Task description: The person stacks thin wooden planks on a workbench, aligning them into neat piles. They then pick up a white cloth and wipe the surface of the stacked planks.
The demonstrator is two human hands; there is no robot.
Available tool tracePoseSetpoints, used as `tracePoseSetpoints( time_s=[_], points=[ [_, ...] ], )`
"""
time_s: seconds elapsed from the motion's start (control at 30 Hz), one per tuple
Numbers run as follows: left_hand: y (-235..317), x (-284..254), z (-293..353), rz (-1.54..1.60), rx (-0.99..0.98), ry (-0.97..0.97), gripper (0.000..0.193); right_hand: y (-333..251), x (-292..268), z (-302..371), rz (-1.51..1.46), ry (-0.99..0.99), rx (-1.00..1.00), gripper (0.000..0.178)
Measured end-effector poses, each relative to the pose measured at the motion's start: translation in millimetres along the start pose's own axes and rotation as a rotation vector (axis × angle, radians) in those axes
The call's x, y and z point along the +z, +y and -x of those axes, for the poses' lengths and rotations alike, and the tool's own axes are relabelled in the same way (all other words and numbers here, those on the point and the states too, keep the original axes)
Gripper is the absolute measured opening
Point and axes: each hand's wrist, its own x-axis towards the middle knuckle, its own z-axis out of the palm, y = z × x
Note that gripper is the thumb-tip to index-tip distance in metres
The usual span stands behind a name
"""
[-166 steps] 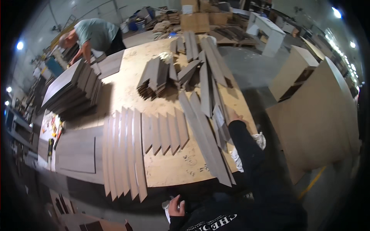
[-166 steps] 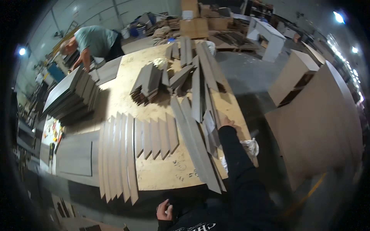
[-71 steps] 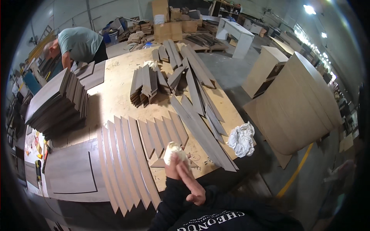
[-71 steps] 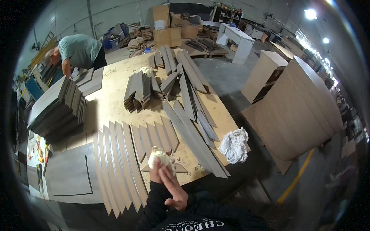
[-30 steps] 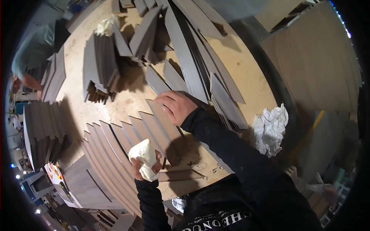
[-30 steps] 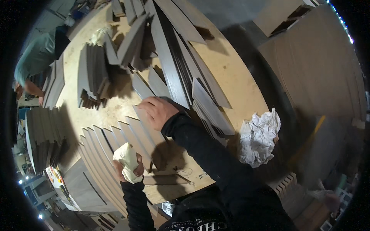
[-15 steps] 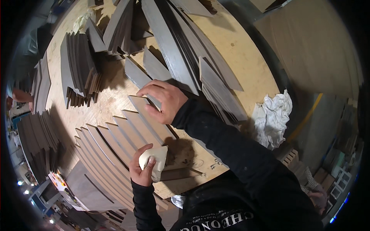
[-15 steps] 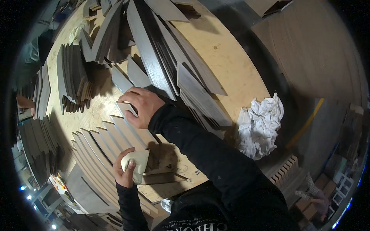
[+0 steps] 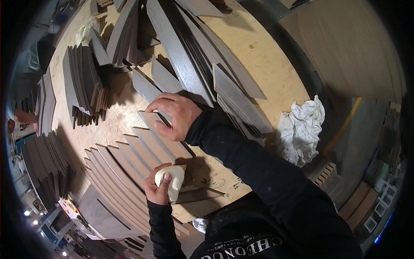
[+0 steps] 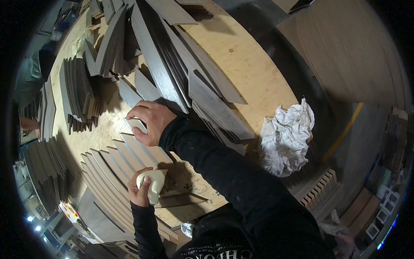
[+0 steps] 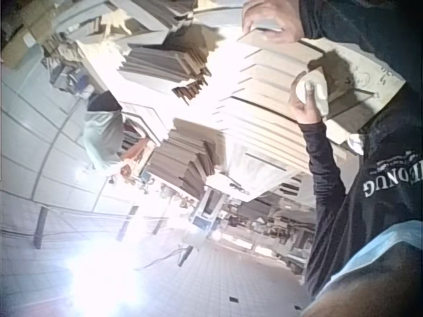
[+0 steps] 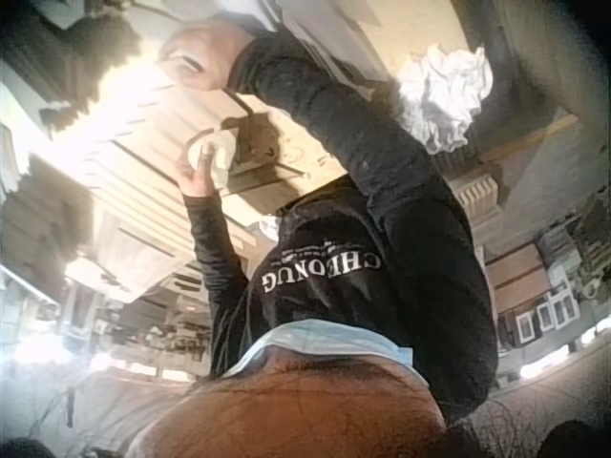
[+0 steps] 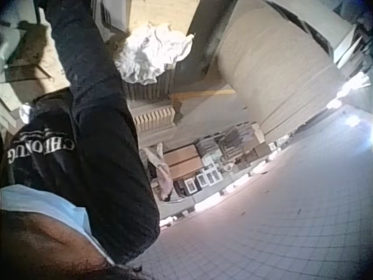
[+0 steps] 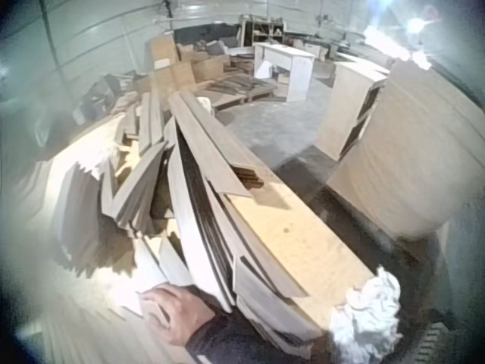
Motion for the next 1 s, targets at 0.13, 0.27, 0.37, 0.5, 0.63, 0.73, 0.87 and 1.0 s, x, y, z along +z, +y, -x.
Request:
tracePoseSetpoints(
  time_s=[0.13,0.27,0.37,0.5,0.63,0.73,0.87,1.0],
  points=[
    [-7.2,-1.8,-2.0,0.011,0.011,-0.004,0.036,-0.1,-0.3,-0.3,0.001,-0.005,0.01,0.026],
    [-5.8,-0.9,-4.2,-0.016,0.008,0.0,0.034,0.5,-0.6,-0.5,0.013,-0.014,0.02,0.026],
    [-5.9,-0.6,-5.1,-0.008,0.0,0.008,0.034,1.5,-0.5,-0.9,0.021,-0.01,0.014,0.026],
    [-14.3,0.8,-3.1,0.2,-0.021,0.107,0.038,-1.9,-1.4,-1.6,0.009,-0.009,0.027,0.025],
    [-12.3,-2.4,11.4,0.761,-0.256,0.157,0.051,-0.6,-1.1,-1.8,-0.01,-0.001,-0.004,0.023],
    [-20.1,-7.8,22.4,1.227,-0.278,-0.082,0.061,-3.2,-4.4,-4.8,-0.009,-0.022,0.005,0.022],
    [-12.0,-3.8,33.7,1.469,-0.256,-0.247,0.066,-19.8,-4.4,-2.8,-0.169,-0.183,0.176,0.022],
    [-12.6,-3.7,41.3,1.418,-0.242,-0.311,0.064,-68.2,-12.1,31.7,-0.335,-0.334,0.212,0.027]
  ],
)
